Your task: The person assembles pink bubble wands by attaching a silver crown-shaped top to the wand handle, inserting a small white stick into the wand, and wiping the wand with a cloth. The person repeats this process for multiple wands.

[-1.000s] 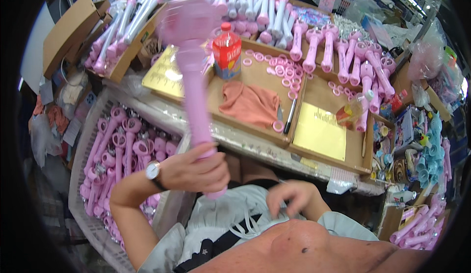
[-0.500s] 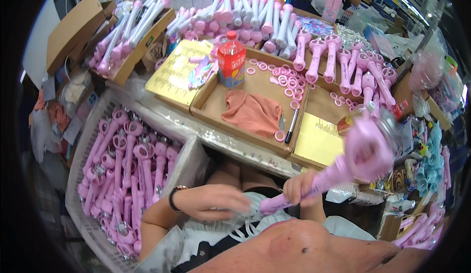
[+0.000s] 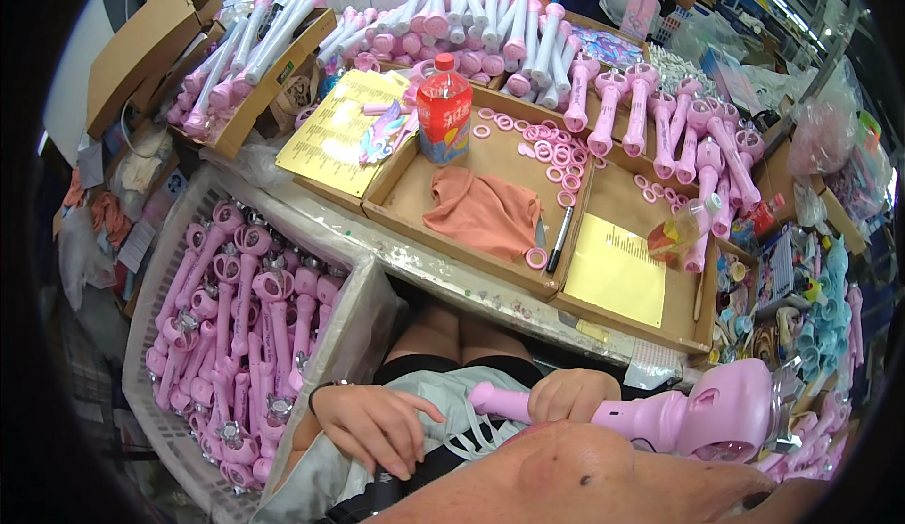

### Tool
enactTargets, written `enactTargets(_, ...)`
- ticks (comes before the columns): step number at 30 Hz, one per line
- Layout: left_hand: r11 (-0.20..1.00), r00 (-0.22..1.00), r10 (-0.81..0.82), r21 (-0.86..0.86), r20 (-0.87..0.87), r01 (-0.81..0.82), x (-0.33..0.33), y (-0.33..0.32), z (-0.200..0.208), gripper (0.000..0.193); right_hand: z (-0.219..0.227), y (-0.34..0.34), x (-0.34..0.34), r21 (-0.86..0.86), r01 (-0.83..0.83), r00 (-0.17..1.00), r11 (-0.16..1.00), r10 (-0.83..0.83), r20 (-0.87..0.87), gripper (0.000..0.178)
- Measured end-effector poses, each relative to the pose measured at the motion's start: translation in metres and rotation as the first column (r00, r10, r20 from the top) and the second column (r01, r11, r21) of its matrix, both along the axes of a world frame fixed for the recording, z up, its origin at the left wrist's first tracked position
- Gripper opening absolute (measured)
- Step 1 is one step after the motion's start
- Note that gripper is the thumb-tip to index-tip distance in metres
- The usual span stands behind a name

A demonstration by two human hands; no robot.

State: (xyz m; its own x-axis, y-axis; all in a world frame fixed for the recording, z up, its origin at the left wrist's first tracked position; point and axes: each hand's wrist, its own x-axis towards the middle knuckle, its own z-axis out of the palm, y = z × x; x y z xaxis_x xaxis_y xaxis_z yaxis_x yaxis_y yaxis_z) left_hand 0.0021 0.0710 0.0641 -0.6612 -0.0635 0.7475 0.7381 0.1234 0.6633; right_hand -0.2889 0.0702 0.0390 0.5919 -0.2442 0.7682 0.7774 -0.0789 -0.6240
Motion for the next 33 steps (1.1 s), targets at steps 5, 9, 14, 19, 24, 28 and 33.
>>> enactTargets(5, 0.995, 0.987, 0.095, -0.001, -0.128, -0.096, 0.012, 0.009, 0.011, 0.025, -0.005, 0.003, -0.004, 0.096, 0.148, 0.979, 0.984, -0.160, 0.128, 0.012)
enactTargets(9, 0.997, 0.993, 0.072, -0.014, -0.097, -0.074, 0.016, 0.004, 0.005, 0.022, -0.012, 0.008, -0.006, 0.167, 0.131, 0.978, 0.977, -0.155, 0.139, 0.017)
enactTargets(14, 0.988, 0.985, 0.146, 0.061, -0.088, -0.141, 0.018, -0.018, -0.027, 0.017, -0.021, 0.005, -0.007, 0.197, 0.325, 0.945, 0.925, -0.323, -0.048, 0.024)
enactTargets(19, 0.685, 0.722, 0.495, 0.295, 0.483, -0.666, 0.014, -0.008, -0.052, 0.012, -0.033, 0.001, -0.007, 0.335, 0.538, 0.842, 0.773, -0.478, -0.249, 0.029)
enactTargets(24, 0.535, 0.595, 0.497, 0.317, 0.632, -0.783, -0.024, -0.017, -0.068, 0.027, -0.038, -0.001, 0.020, 0.122, 0.935, 0.309, 0.333, -0.594, -0.742, 0.031)
enactTargets(28, 0.468, 0.528, 0.695, 0.250, 0.489, -0.848, -0.070, -0.032, -0.075, 0.064, -0.042, -0.012, 0.068, -0.100, 0.955, 0.122, 0.280, -0.678, -0.725, 0.037)
enactTargets(33, 0.369, 0.530, 0.594, 0.380, 0.606, -0.848, -0.071, -0.043, -0.066, 0.037, -0.051, -0.011, 0.093, -0.273, 0.895, 0.068, 0.353, -0.712, -0.698, 0.061)
